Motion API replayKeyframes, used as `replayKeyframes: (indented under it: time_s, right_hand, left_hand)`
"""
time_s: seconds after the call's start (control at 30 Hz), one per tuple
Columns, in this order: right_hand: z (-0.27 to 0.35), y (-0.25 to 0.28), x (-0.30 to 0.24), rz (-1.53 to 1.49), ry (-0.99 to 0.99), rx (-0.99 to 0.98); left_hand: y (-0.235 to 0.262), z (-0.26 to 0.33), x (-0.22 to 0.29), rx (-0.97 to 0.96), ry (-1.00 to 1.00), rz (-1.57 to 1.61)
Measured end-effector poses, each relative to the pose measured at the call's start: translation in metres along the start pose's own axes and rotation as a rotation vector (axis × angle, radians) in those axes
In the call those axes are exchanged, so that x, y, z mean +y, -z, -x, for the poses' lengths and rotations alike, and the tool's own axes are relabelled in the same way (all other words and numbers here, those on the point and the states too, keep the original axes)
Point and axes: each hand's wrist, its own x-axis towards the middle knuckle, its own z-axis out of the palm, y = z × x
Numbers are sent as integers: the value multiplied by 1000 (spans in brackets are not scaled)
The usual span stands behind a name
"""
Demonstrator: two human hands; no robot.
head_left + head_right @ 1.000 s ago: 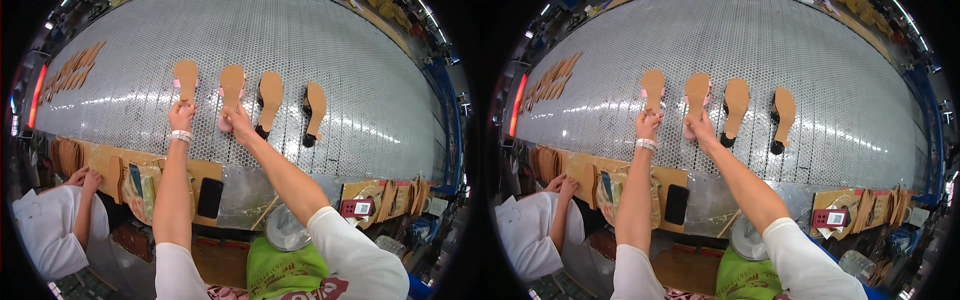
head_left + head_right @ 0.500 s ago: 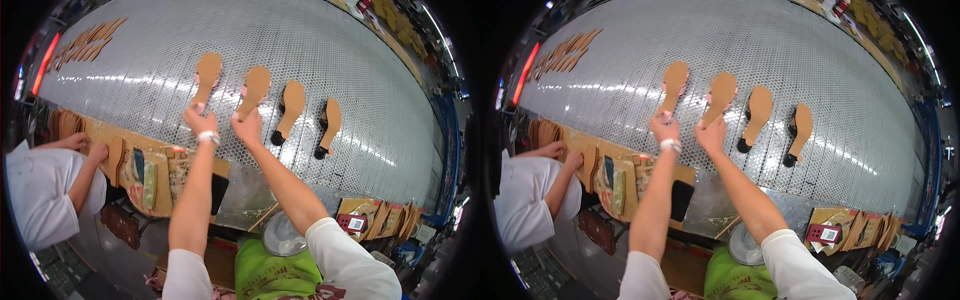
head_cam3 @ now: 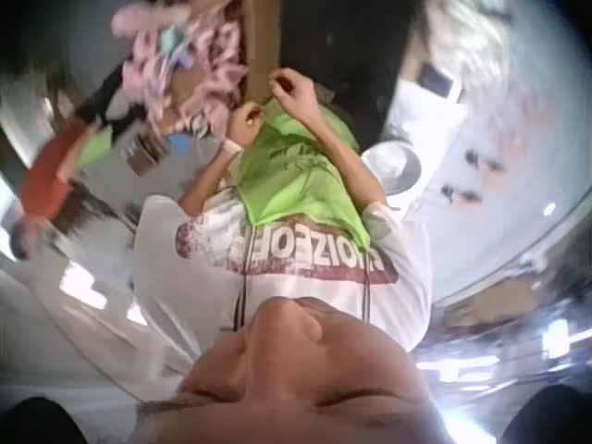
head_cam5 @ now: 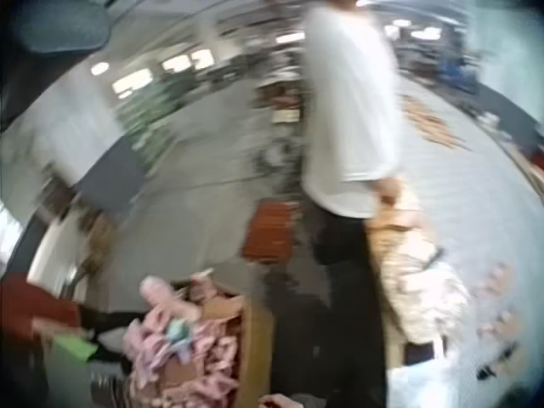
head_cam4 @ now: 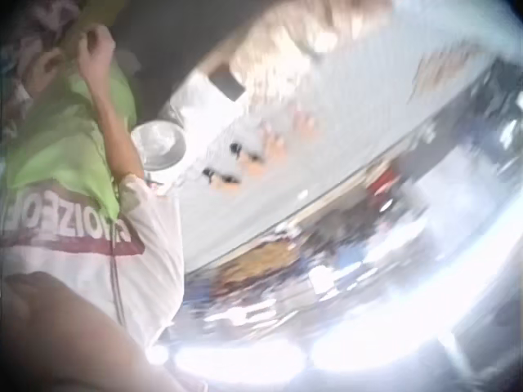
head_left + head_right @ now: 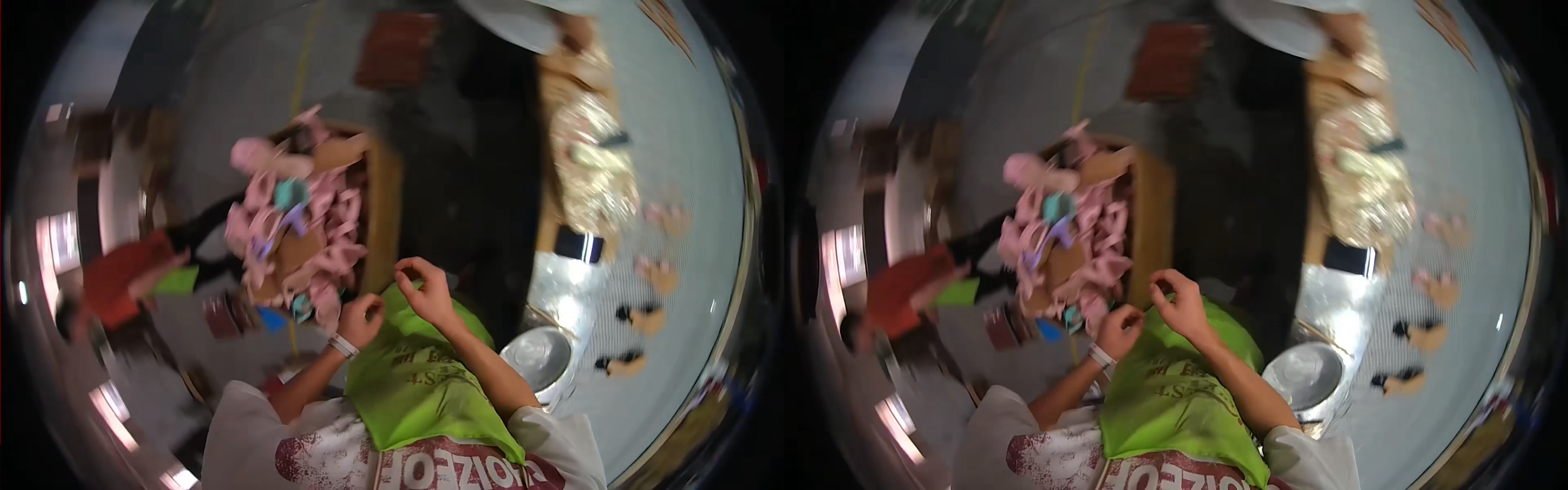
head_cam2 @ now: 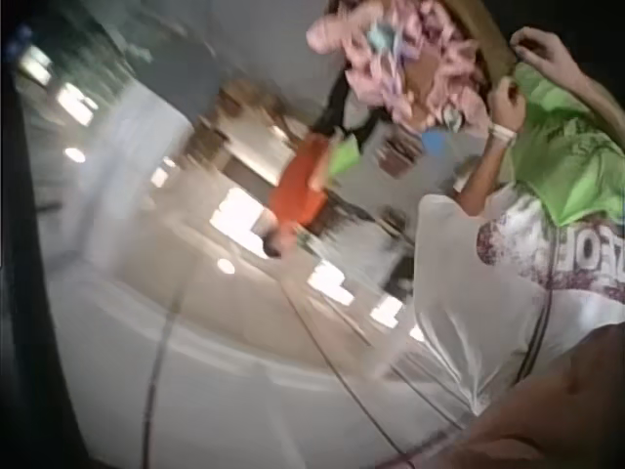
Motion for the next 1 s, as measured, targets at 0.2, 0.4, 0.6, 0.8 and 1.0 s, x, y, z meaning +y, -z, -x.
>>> replayKeyframes:
  time_s: [0.2, 0.4, 0.6, 0.8, 1.0]
  right_hand:
    - [8, -206, 45, 207, 36, -470]
    - [-66, -332, 19, 424, 212, -329]
    - [-87, -432, -18, 850, 548, -395]
    - [-100, -497, 0, 976, 747, -566]
    - [-116, -534, 0, 1316, 604, -659]
  left_hand:
    - [70, 181, -211, 823, 648, 257]
    - [-15, 277, -385, 589, 646, 823]
    - [7, 230, -360, 323, 769, 674]
    - [66, 251, -316, 479, 626, 972]
    - [129, 276, -271, 487, 652, 759]
